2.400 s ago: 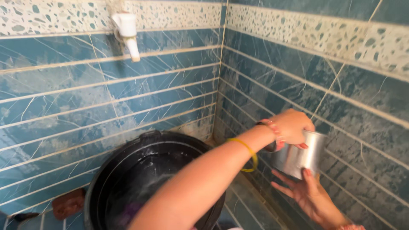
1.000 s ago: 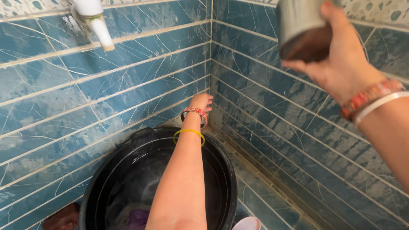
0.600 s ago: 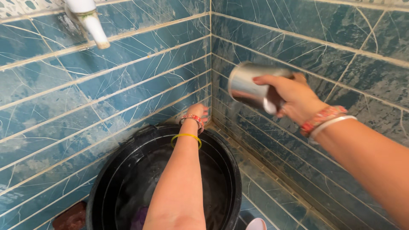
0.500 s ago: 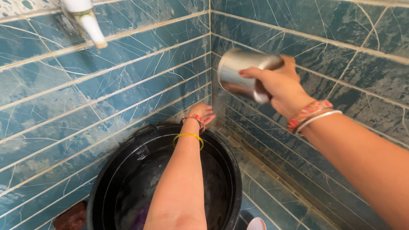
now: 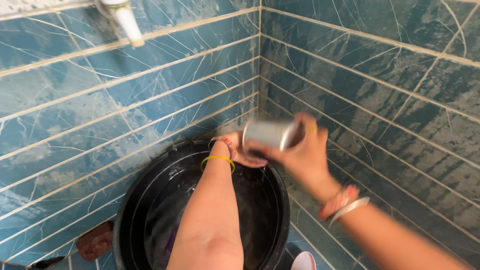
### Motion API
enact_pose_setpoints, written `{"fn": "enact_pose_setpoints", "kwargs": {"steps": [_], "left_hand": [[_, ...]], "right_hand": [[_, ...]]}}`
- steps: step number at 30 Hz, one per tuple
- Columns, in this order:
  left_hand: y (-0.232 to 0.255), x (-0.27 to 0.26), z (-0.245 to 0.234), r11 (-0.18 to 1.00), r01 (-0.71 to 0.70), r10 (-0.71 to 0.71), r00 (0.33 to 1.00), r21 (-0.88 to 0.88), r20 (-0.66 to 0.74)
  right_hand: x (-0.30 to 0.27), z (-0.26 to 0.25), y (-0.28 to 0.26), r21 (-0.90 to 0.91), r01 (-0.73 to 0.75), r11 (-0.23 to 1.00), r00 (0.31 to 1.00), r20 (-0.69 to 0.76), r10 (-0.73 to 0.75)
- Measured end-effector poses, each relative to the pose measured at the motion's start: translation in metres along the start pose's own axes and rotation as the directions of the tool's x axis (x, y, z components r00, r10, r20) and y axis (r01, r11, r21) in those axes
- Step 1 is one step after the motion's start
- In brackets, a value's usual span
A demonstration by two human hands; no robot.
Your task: The person washes a metal cup in a bucket of water, then scrubs the tiled wall and floor using a purple cloth and a white scrubber. They rinse the cup and place it in a red tray with other items.
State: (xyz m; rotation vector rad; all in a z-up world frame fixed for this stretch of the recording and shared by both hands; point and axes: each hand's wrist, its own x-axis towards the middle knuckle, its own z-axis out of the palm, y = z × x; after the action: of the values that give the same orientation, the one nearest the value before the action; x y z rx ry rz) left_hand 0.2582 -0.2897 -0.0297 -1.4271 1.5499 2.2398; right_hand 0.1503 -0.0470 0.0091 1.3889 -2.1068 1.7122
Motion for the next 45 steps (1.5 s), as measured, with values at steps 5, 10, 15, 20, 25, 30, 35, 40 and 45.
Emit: {"fn": "enact_pose_setpoints", "kwargs": {"steps": [5, 10, 15, 20, 25, 30, 35, 40, 45], "left_hand": [[-0.021, 0.001, -0.035, 0.089, 0.210, -0.040, 0.978, 0.974, -0.207], [-0.055, -0.016, -0.055, 0.016, 0.301, 0.068, 0.951, 0.954, -0.301], [-0.069, -0.049, -0.036, 0.173, 0.280, 0.130, 0.944, 0.944, -0.303], [-0.087, -0.036, -0.044, -0.212, 0.122, 0.023, 0.992, 0.970, -0.120], [-0.099, 0.003, -0.065, -0.102, 0.266, -0.040, 0.962, 0.958, -0.271], [-0.107, 0.028, -0.062, -0.141, 0.250, 0.019, 0.968, 0.958, -0.250], [-0.113, 0.040, -0.046, -0.156, 0.236, 0.057, 0.972, 0.959, -0.230], [-0.112, 0.049, -0.030, -0.166, 0.221, 0.116, 0.972, 0.961, -0.204], [-0.120, 0.057, -0.029, -0.127, 0.232, 0.158, 0.965, 0.964, -0.211]], "right_hand": [[-0.085, 0.052, 0.022, 0.075, -0.299, 0.951, 0.951, 0.105, 0.291], [-0.126, 0.100, 0.037, 0.178, -0.604, 0.777, 0.761, 0.418, 0.496], [-0.139, 0.142, 0.059, 0.127, -0.827, 0.547, 0.475, 0.677, 0.562], [-0.144, 0.186, 0.068, 0.130, -0.991, 0.025, 0.114, 0.742, 0.661], [-0.147, 0.196, 0.086, 0.038, -0.983, 0.179, 0.133, 0.816, 0.562], [-0.165, 0.195, 0.107, -0.067, -0.925, 0.374, 0.158, 0.828, 0.538], [-0.175, 0.206, 0.122, -0.161, -0.681, 0.714, 0.433, 0.698, 0.570], [-0.172, 0.199, 0.117, -0.218, -0.575, 0.789, 0.509, 0.659, 0.554], [-0.175, 0.199, 0.120, -0.217, -0.547, 0.808, 0.477, 0.713, 0.514]]}}
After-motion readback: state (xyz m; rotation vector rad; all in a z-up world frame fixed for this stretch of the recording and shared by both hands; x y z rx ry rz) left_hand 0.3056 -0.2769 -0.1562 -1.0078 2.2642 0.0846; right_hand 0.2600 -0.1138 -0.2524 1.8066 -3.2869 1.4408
